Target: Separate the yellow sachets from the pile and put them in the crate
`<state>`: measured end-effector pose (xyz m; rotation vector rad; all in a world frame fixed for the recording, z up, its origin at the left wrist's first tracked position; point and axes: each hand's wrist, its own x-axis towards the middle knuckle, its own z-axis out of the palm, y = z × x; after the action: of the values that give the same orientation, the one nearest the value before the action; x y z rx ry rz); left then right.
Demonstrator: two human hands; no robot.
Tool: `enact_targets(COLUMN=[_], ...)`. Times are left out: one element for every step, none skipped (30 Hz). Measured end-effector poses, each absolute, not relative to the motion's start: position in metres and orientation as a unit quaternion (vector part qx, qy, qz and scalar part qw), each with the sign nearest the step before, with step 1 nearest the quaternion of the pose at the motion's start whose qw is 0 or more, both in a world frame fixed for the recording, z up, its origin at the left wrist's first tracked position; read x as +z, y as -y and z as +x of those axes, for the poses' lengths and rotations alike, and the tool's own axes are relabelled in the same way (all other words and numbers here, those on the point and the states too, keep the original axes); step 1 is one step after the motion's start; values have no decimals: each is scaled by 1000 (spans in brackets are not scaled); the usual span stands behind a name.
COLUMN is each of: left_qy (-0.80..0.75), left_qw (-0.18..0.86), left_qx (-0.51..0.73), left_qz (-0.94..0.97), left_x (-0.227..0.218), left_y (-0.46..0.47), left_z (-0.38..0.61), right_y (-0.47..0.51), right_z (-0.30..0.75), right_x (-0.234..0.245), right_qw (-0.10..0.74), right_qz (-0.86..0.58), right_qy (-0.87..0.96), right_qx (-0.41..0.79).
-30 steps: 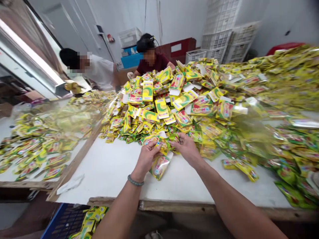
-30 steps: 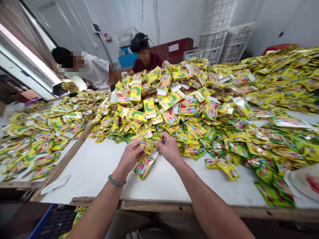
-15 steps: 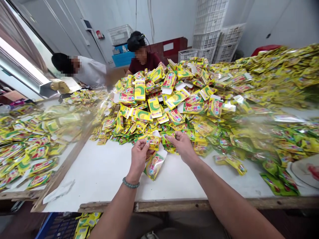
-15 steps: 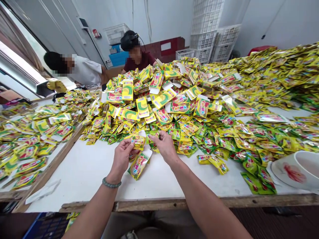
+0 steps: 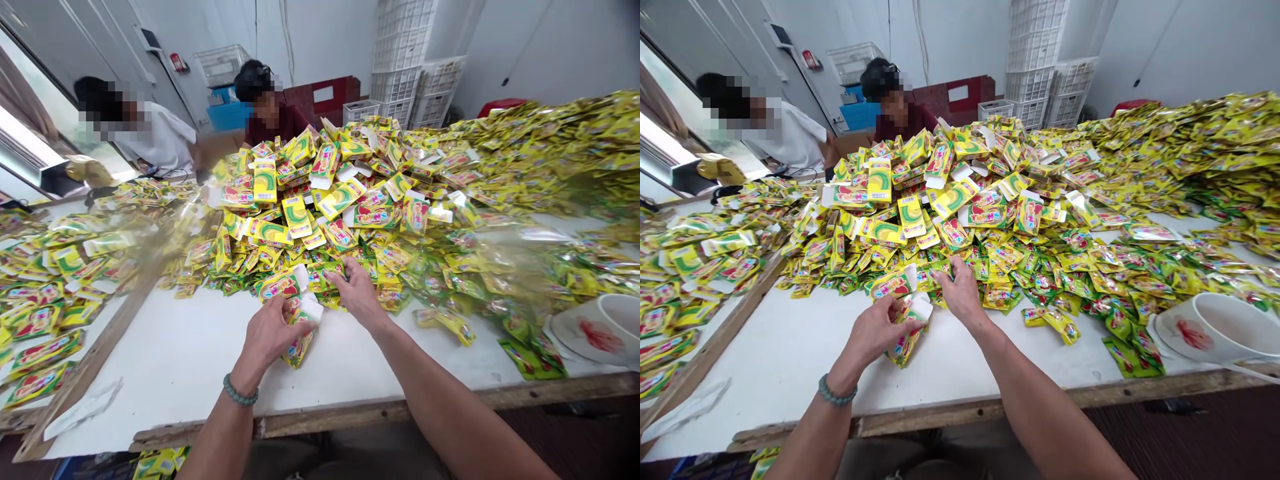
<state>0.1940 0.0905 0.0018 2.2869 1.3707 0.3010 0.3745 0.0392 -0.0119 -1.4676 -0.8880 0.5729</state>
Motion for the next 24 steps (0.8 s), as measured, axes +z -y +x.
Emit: enact_targets(left_qy=[-484, -473, -465, -465, -471, -481, -487, -486, -475, -454, -427, -402, -388, -384, -384, -385, -384, -380, -374, -368, -364, -361, -360, -361], left_qw=[196, 176, 163, 160, 168, 191, 232, 295, 372, 455, 530, 589, 627, 647, 655, 660, 665, 671, 678, 685, 691, 696, 699, 703], left_qx=[68, 39, 20, 9, 8, 19, 43, 79, 122, 162, 196, 220, 237, 247, 252, 255, 254, 251, 249, 250, 254, 260, 266, 271], left_qz=[850, 863, 870, 871, 866, 856, 841, 819, 788, 749, 706, 665, 632, 611, 600, 593, 589, 585, 582, 577, 571, 564, 557, 550], left_x=[2, 1, 0, -1, -2, -4, -5, -6, -8, -9, -10, -10, -11, -11, -11, -11, -11, -11, -11, -11, -11, -11, -11, -11], left_y=[-91, -91, -91, -92, -93, -95, -96, -97, -98, -99, -100, -100, -100, -100, -100, -100, -100, -99, -99, -98, -97, -97, -96, -96], left_z=[193, 192, 192, 192, 191, 191, 191, 190, 190, 190, 190, 191, 191, 191, 192, 192, 193, 194, 195, 195, 196, 197, 198, 199], right_y=[-39, -39, -38, -38, -38, -39, -39, -39, -38, -38, -37, -36, -34, -33, -31, -30, -29, -28, -28, -28, -29, -29, -30, -31], right_z=[377, 378, 379, 380, 380, 381, 381, 381, 381, 381, 381, 381, 381, 381, 380, 379, 378, 377, 375, 374, 372, 369, 367, 366], right_x=[-11, -10, -9, -9, -9, -10, -10, -9, -9, -7, -6, -4, -2, 0, 1, 3, 3, 4, 4, 3, 2, 1, -1, -2], right_qw=[607, 596, 587, 582, 582, 589, 599, 611, 623, 632, 633, 623, 601, 572, 538, 506, 485, 474, 472, 476, 483, 490, 497, 501], right_qz=[-652, -664, -671, -673, -668, -657, -642, -625, -608, -591, -580, -577, -582, -594, -610, -625, -633, -633, -627, -615, -602, -589, -580, -576], right_qy=[390, 395, 400, 406, 411, 414, 417, 419, 423, 429, 439, 456, 477, 500, 521, 539, 554, 566, 576, 585, 592, 598, 602, 604], right_qx=[234, 221, 212, 210, 213, 222, 234, 245, 254, 260, 264, 266, 267, 265, 260, 251, 241, 233, 230, 231, 234, 235, 232, 227])
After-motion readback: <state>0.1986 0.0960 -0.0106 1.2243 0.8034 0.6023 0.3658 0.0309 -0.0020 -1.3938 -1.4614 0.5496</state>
